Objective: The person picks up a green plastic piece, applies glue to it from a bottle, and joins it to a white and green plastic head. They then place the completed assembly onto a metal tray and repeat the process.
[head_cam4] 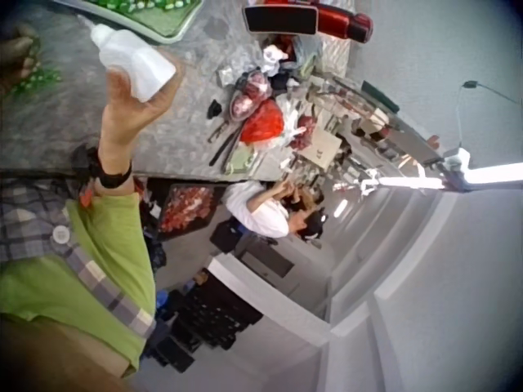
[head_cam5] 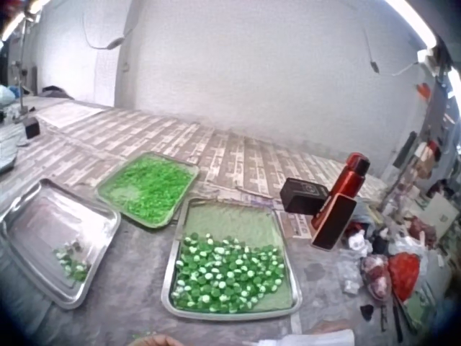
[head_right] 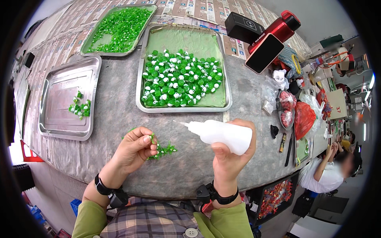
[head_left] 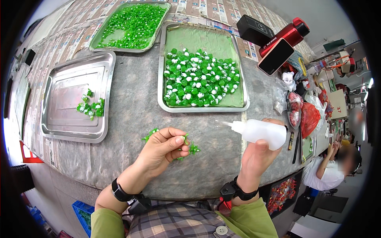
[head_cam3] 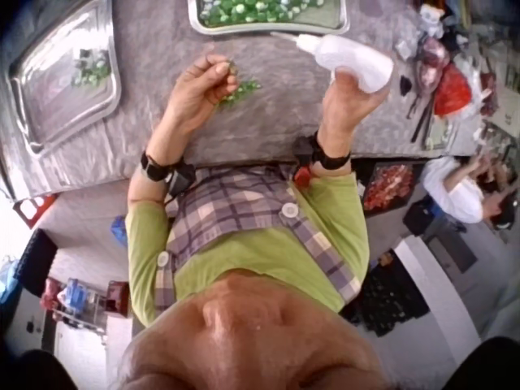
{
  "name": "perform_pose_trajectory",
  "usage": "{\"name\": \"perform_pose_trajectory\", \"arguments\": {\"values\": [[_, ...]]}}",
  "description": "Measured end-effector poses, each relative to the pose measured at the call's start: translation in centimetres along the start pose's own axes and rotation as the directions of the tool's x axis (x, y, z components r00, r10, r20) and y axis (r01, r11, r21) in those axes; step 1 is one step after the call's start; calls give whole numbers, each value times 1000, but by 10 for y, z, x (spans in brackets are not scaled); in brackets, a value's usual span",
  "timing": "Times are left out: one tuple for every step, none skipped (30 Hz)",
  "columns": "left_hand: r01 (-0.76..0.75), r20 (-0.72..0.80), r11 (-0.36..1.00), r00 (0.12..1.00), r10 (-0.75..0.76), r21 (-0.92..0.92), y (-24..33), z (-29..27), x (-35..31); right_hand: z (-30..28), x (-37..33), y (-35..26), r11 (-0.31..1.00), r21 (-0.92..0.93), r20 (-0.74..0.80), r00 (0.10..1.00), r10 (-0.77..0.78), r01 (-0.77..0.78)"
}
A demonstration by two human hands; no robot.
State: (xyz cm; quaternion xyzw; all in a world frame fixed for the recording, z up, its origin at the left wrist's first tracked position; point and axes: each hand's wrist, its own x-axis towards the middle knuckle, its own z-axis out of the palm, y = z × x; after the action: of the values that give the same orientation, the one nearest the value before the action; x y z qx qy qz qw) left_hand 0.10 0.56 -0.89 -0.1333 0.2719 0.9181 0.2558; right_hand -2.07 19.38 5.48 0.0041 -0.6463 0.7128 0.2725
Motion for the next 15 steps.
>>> {"name": "perform_pose_trajectory", "arguments": {"values": [[-8,-1,1000,1000,8,-4,0,-1,-1,3,-2,1,1000,2,9,1000,-1,1],[-6,-16,1000,1000,6,-10,1,-1,-3,6,-4,2,999,7,40,999,-31,31],[0,-27,1000,1000,0,-16,1,-1,-4,6,-6,2,998,9,69,996,-64,63],[-4,-25,1000,1000,4,-19,1,-1,-4,8,-6,-1,982,-129,144,983,-117,136],[-8,-6,999,1000,8,-31,1,-1,-4,7,-8,0,982,-129,147,982,-119,138],[-10,11,999,1000,10,-41,1,-1,-4,6,-11,2,984,-74,118,981,-154,164],[-10,10,999,1000,10,-42,0,-1,-4,6,-13,4,982,-21,85,979,-187,190],[-12,10,999,1000,12,-41,0,-1,-4,11,-14,3,950,-195,103,968,-230,246],[-14,9,999,1000,14,-41,-1,-2,-5,11,-16,3,950,-195,104,969,-226,242],[-12,4,999,1000,12,-42,-2,-3,-5,10,-19,3,947,-193,151,962,-229,256],[-15,18,999,1000,16,-42,-2,-4,-4,10,-21,3,944,-191,198,952,-232,269],[-18,32,999,999,19,-43,-3,-5,-4,9,-22,5,945,-193,197,954,-227,265],[-14,28,999,999,15,-44,-4,-5,-3,8,-23,7,939,-192,224,944,-242,286],[-8,23,999,1000,9,-40,-4,-5,-3,8,-24,8,932,-191,250,934,-256,307],[-3,19,999,1000,3,-36,-4,-4,-3,8,-24,8,933,-194,249,935,-252,303]]}}
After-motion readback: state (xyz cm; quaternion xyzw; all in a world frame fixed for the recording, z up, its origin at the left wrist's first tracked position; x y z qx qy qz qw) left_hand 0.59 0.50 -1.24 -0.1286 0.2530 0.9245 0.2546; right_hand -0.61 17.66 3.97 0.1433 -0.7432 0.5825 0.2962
